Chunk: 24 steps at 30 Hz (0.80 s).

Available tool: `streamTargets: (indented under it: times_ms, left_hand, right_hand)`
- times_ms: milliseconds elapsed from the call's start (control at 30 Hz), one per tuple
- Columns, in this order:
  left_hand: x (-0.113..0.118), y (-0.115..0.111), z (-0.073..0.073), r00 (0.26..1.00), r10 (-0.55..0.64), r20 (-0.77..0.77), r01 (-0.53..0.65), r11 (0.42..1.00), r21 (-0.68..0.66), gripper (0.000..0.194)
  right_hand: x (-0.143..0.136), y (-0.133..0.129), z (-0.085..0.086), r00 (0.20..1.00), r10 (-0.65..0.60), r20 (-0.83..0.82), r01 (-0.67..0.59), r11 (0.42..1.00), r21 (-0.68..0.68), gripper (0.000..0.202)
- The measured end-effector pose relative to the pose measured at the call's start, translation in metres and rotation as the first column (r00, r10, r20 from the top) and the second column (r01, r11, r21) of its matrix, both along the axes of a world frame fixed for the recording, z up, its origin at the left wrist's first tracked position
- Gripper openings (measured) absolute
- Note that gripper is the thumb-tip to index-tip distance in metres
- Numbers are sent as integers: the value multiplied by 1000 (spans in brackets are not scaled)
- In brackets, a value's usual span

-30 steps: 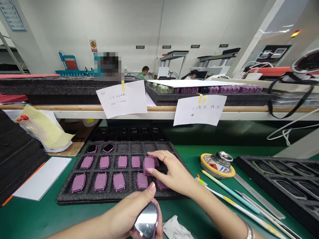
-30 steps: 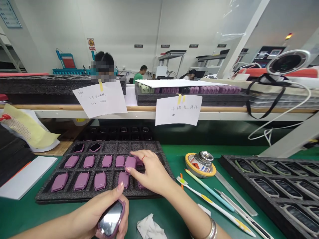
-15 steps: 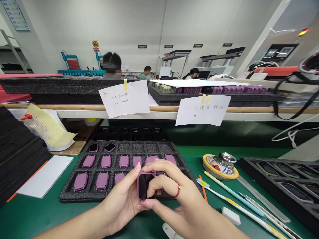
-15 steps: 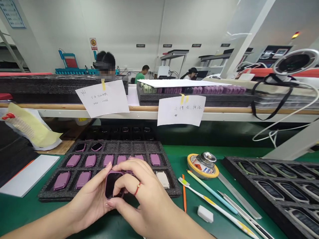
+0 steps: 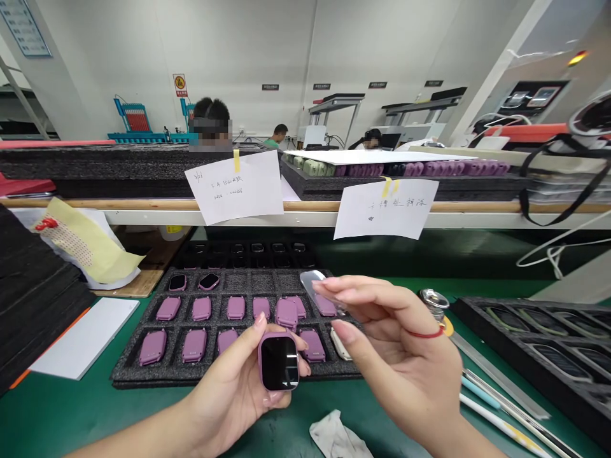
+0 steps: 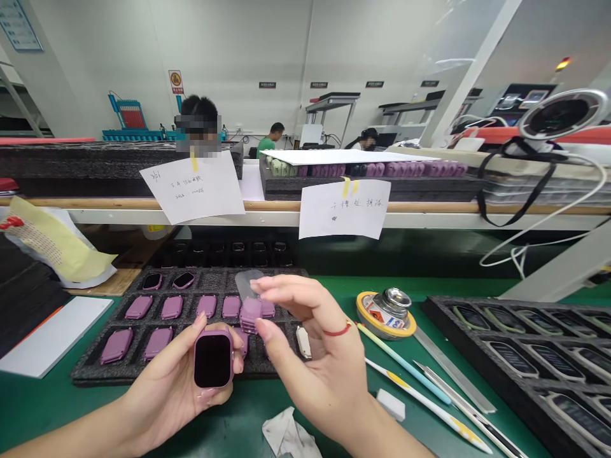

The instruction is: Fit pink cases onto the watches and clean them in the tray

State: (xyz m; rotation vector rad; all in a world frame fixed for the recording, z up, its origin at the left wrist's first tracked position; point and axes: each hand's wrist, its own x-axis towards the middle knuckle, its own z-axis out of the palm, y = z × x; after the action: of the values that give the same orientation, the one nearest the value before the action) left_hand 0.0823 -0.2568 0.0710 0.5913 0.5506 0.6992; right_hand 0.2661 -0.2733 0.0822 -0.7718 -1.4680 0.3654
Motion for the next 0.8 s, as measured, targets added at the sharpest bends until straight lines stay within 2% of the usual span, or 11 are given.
streamTargets:
  times_ms: [100, 200, 300, 367, 467, 567, 633, 700, 733, 800]
  left_hand:
    - [0, -1, 0, 1000, 0, 15, 0, 1000, 6, 42]
    - [0, -2, -1, 1000, 2, 31, -2, 1000, 11, 40]
    - [0, -1, -1, 998, 26, 59, -25, 999, -28, 33]
    - [0, 0, -2, 997, 46, 68, -42, 997, -65, 31]
    - [-1, 0, -1, 999, 36, 41, -33, 997, -65, 36]
    - [-2, -1, -1, 999, 11, 36, -10, 999, -34, 41]
    - [-1, -1, -2, 999, 6, 41, -4, 999, -38, 42]
    - [0, -2, -5, 999, 25, 39, -24, 999, -36, 42]
    - [0, -3, -6, 998, 47, 34, -46, 999, -15, 41]
    - [1, -5, -10, 997, 79, 12, -80, 994, 72, 40]
  right_hand:
    - [0, 2, -1, 997, 45, 58, -45, 999, 0, 26]
    - [3, 1, 2, 974, 0, 227, -26, 994, 110, 22]
    - [6, -2, 7, 902, -47, 430, -65, 968, 243, 22]
    - [6, -5, 7, 852, -30, 523, -135, 952, 274, 19]
    - [1, -9, 1, 832, -18, 554, -196, 925, 324, 24]
    - [-7, -12, -4, 843, -43, 537, -188, 911, 367, 33]
    - [-10, -13, -4, 833, -52, 550, -170, 923, 345, 30]
    - [-12, -12, -3, 803, -94, 588, -126, 938, 323, 13]
    - [-12, -12, -2, 784, -117, 609, -96, 948, 305, 14]
    - [-13, -10, -2, 771, -115, 626, -43, 972, 231, 43]
